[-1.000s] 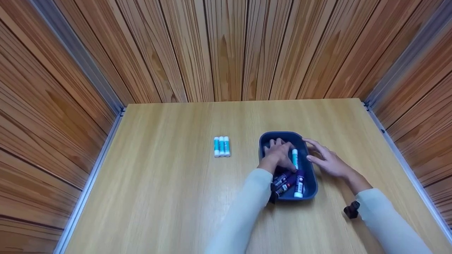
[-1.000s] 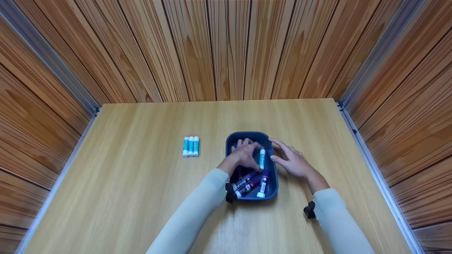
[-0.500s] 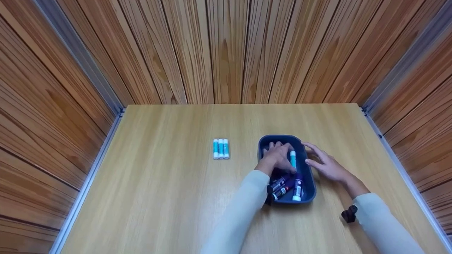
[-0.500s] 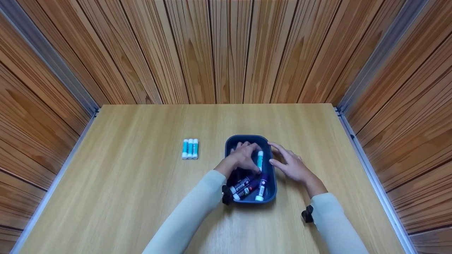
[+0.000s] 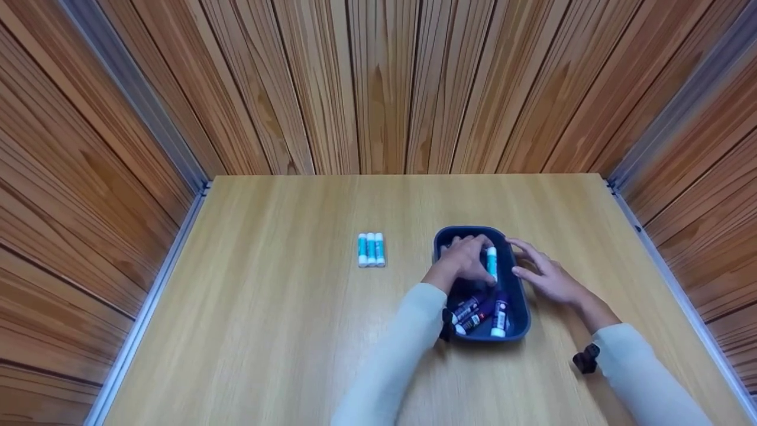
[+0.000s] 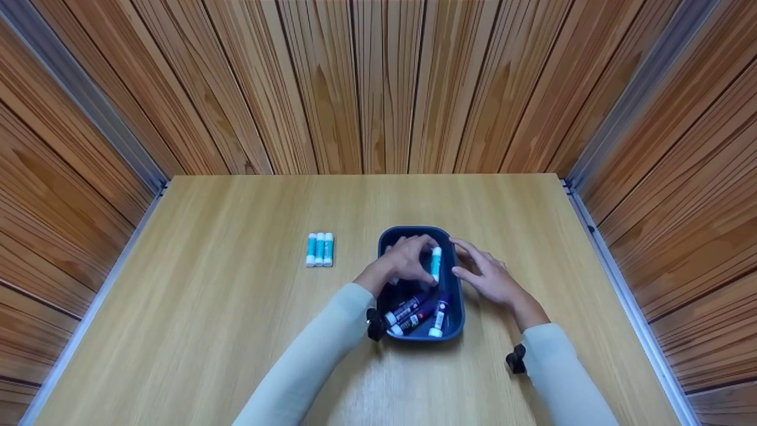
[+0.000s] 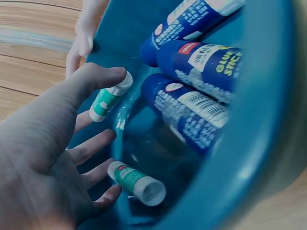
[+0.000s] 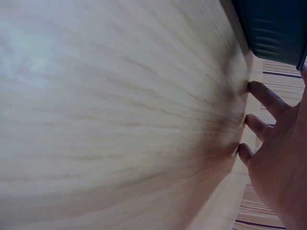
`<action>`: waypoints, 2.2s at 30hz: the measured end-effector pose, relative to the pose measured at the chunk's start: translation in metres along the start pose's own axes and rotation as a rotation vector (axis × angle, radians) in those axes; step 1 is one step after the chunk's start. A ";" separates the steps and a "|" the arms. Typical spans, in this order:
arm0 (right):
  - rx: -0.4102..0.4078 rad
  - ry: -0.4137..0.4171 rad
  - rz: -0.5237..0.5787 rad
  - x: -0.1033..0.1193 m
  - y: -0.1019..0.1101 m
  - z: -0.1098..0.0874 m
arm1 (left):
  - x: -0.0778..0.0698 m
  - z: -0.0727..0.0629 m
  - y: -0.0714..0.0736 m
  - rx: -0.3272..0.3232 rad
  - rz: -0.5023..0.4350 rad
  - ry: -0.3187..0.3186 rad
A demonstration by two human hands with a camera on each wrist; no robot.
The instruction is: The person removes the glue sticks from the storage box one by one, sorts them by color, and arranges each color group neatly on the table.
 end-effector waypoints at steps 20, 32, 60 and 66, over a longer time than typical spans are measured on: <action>0.003 -0.040 0.001 0.000 0.000 -0.001 | -0.007 -0.011 0.019 -0.021 -0.092 -0.108; 0.009 -0.036 -0.009 -0.001 -0.001 0.000 | 0.001 -0.026 0.037 -0.095 -0.159 -0.235; -0.017 -0.014 -0.020 0.002 0.001 0.000 | 0.071 -0.063 0.080 -0.163 -0.270 -0.228; -0.021 -0.029 -0.034 0.001 0.001 -0.001 | 0.094 -0.073 0.087 -0.183 -0.278 -0.216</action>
Point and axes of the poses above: each hand's wrist, its own z-axis towards the middle knuckle, its own y-axis out of the back of the hand, x = y × z, the point moved 10 cm from there along z, towards the middle knuckle, and after that the axes turned 4 degrees about x, right-handed, at the moved point
